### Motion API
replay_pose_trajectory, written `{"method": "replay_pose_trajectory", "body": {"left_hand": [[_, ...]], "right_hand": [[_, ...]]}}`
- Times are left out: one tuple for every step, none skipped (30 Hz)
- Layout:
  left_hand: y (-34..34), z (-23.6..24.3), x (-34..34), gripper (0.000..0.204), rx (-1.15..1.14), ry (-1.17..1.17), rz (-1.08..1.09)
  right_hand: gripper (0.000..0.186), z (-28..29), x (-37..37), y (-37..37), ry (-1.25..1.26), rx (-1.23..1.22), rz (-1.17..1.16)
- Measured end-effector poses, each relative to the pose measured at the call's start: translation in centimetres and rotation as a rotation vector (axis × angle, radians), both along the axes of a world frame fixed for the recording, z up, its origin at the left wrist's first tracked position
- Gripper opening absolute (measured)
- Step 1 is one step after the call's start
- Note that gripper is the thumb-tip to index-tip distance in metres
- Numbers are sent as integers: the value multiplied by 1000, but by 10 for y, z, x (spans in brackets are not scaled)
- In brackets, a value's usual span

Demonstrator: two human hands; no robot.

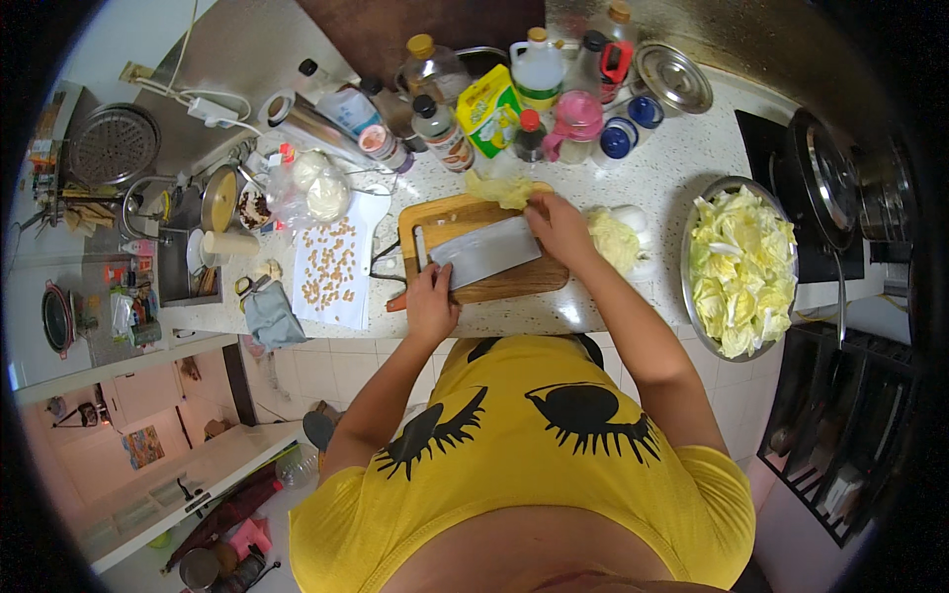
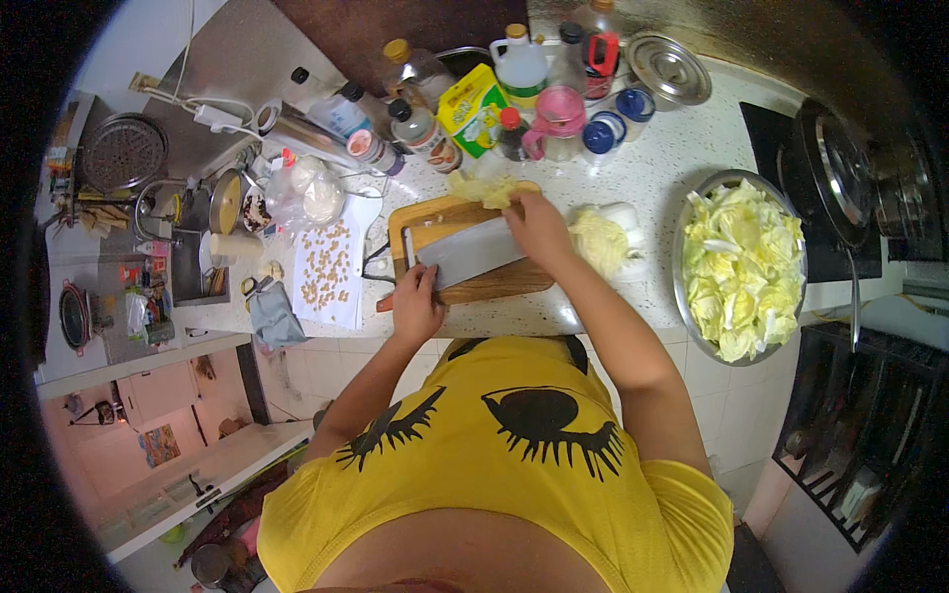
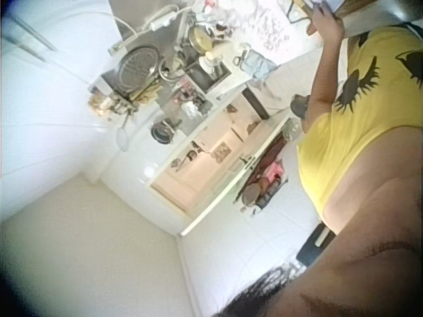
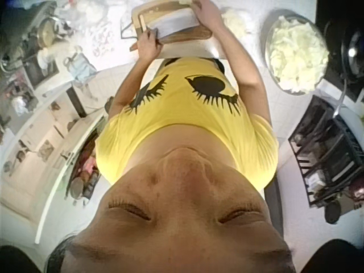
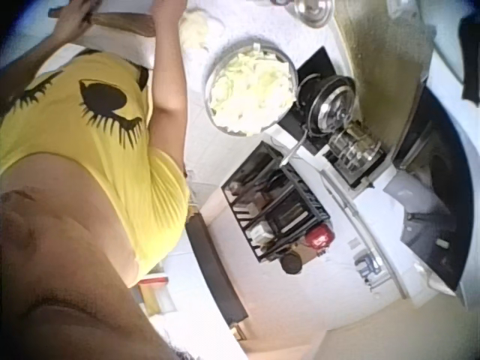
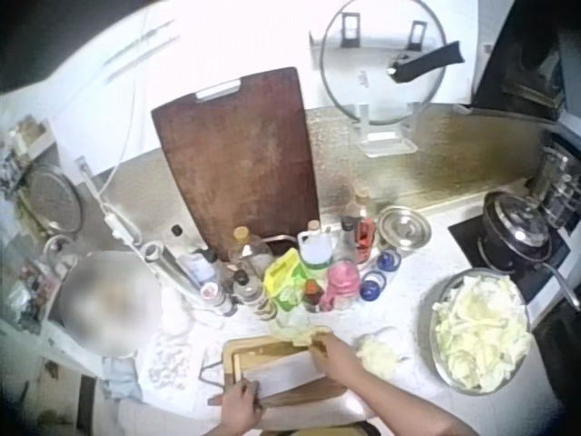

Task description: The person cuts cabbage leaves into smaller pieces using a knife on a wooden cutting board and places the pieces into a metal bowl. The person repeatedly picks up cabbage, slices it, and transfers the cut pieces to the bowl.

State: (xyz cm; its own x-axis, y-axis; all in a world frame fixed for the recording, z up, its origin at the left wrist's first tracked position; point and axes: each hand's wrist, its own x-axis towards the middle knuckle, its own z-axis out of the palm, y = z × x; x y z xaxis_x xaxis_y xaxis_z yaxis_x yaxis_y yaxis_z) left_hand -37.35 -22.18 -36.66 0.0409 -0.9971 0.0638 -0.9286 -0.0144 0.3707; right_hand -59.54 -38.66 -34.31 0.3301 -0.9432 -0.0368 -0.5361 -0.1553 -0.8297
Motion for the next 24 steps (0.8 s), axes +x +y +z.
{"method": "replay_pose_trajectory", "body": {"left_hand": [[-2,3,2,57,0,1,16],[-3,-3,7,58,20,-12,16],[-2,-14,13,59,38,-23,20],[-3,-17,17,60,57,-31,20],[-3,-19,19,57,28,-30,1],[-5,-20,24,57,38,-6,-22],[-6,-20,27,56,50,18,-44],[-7,-20,31,55,61,42,-67],[-8,-18,36,52,76,78,-79],[-8,-15,39,51,82,93,-88],[-6,-11,42,51,89,108,-98],[-5,-8,44,50,95,124,-110],[-4,-3,46,49,101,131,-122],[-1,1,49,48,108,134,-125],[2,4,52,48,115,138,-129],[6,6,56,47,105,157,-137],[10,7,61,47,96,176,-145],[15,9,66,47,87,196,-155],[19,13,70,46,39,179,-155],[26,12,77,47,47,219,-149],[32,9,85,47,56,260,-143],[37,9,91,48,64,301,-136],[42,12,95,50,-13,307,-143],[48,12,99,50,-25,327,-116]], "right_hand": [[33,-20,16,-18,45,13,-50],[36,-35,29,-34,90,25,-101],[37,-42,41,-46,150,69,-142],[38,-46,51,-56,212,113,-186],[39,-50,58,-63,274,157,-234],[39,-54,61,-68,306,159,-237],[40,-58,62,-71,338,163,-237],[41,-61,63,-75,370,168,-240],[43,-71,64,-81,335,180,-263],[43,-73,67,-82,277,189,-254],[43,-74,69,-82,218,197,-247],[44,-76,70,-82,160,205,-241],[47,-86,70,-83,105,211,-285],[47,-91,73,-81,56,250,-357],[47,-95,75,-78,8,287,-430],[47,-96,78,-75,-42,326,-501],[44,-96,77,-73,-182,447,-542],[42,-96,75,-71,-325,565,-580],[40,-93,72,-69,-469,681,-619],[37,-88,66,-65,-563,762,-560],[35,-83,55,-58,-656,842,-499],[33,-72,48,-50,-748,920,-435],[29,-57,44,-41,-725,940,-424],[28,-42,42,-31,-823,961,-417]]}}
